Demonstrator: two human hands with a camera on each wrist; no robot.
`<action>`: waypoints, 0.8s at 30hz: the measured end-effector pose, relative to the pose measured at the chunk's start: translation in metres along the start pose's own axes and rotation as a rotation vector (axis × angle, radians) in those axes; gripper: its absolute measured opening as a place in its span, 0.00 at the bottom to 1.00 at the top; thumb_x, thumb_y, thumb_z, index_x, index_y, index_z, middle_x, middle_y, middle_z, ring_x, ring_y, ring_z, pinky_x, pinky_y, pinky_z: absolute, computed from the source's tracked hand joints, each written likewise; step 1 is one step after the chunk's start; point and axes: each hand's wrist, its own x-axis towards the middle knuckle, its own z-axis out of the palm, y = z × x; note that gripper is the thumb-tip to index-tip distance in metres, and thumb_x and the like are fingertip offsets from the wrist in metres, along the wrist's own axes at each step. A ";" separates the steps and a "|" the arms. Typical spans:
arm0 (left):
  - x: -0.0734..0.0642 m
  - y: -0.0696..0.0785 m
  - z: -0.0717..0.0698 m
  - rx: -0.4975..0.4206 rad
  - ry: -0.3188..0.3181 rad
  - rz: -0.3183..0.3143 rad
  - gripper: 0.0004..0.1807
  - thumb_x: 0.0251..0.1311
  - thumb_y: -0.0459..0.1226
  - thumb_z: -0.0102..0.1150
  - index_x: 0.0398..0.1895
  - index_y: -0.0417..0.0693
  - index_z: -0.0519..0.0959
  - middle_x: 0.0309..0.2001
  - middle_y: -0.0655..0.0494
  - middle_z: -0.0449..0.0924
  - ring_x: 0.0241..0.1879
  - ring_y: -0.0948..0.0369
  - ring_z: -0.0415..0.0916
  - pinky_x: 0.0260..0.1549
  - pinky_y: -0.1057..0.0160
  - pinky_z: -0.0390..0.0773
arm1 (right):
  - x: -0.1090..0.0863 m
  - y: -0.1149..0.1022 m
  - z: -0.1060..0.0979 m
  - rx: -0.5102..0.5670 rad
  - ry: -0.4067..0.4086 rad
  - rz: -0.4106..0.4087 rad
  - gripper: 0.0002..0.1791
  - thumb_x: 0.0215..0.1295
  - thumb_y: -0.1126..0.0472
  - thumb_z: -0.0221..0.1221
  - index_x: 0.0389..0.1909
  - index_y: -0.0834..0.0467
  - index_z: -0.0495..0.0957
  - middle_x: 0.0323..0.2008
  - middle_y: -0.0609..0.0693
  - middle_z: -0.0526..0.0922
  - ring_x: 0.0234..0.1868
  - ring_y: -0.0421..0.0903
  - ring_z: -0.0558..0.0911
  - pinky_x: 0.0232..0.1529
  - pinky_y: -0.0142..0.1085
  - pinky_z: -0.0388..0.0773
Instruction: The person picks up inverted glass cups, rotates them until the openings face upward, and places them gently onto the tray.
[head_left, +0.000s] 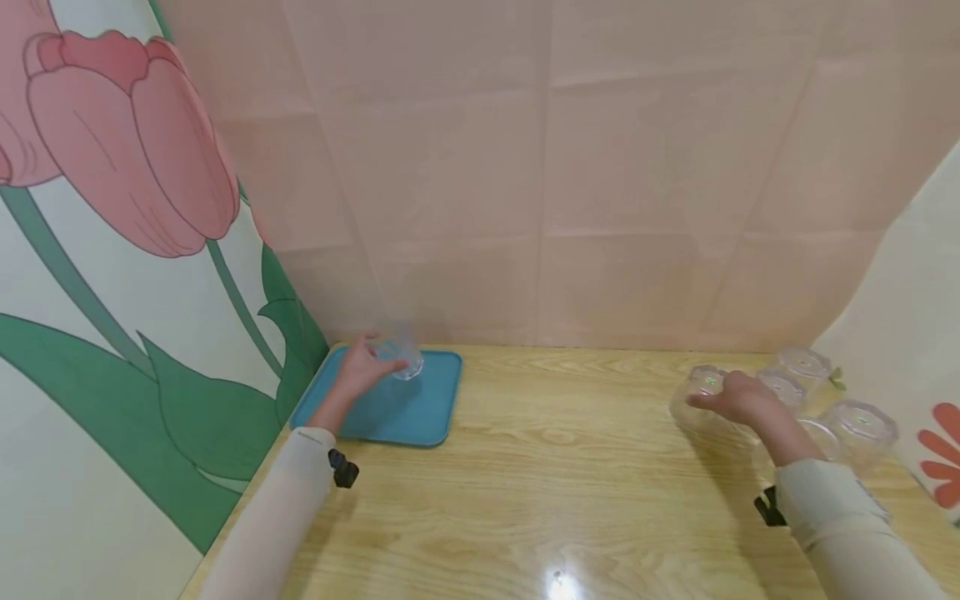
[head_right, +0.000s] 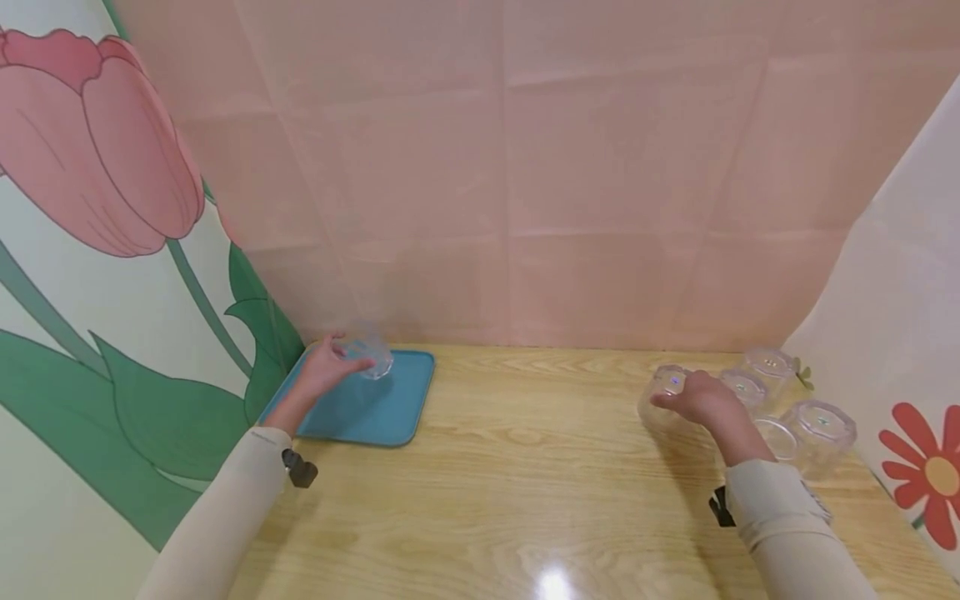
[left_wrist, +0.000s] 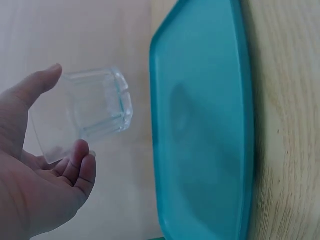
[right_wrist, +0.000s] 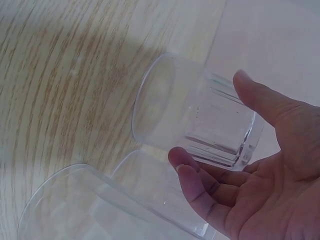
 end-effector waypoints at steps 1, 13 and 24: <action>0.002 -0.002 0.000 -0.003 0.008 -0.002 0.50 0.57 0.49 0.74 0.76 0.38 0.58 0.62 0.32 0.70 0.57 0.41 0.72 0.49 0.44 0.76 | 0.000 0.000 0.000 -0.001 0.001 -0.002 0.59 0.63 0.29 0.58 0.54 0.89 0.63 0.50 0.86 0.69 0.52 0.81 0.72 0.50 0.64 0.75; 0.018 -0.023 -0.008 -0.038 0.065 -0.047 0.50 0.59 0.46 0.72 0.76 0.33 0.55 0.71 0.29 0.61 0.68 0.36 0.62 0.63 0.38 0.68 | 0.000 -0.002 -0.003 -0.022 -0.027 0.008 0.58 0.64 0.31 0.60 0.55 0.89 0.63 0.54 0.87 0.67 0.53 0.82 0.71 0.52 0.66 0.73; 0.025 -0.042 -0.020 0.040 0.124 -0.080 0.50 0.59 0.48 0.72 0.76 0.34 0.56 0.72 0.30 0.61 0.69 0.35 0.61 0.65 0.38 0.66 | 0.002 0.000 0.002 -0.003 -0.008 0.003 0.58 0.62 0.30 0.60 0.56 0.88 0.62 0.51 0.86 0.70 0.50 0.80 0.74 0.48 0.65 0.75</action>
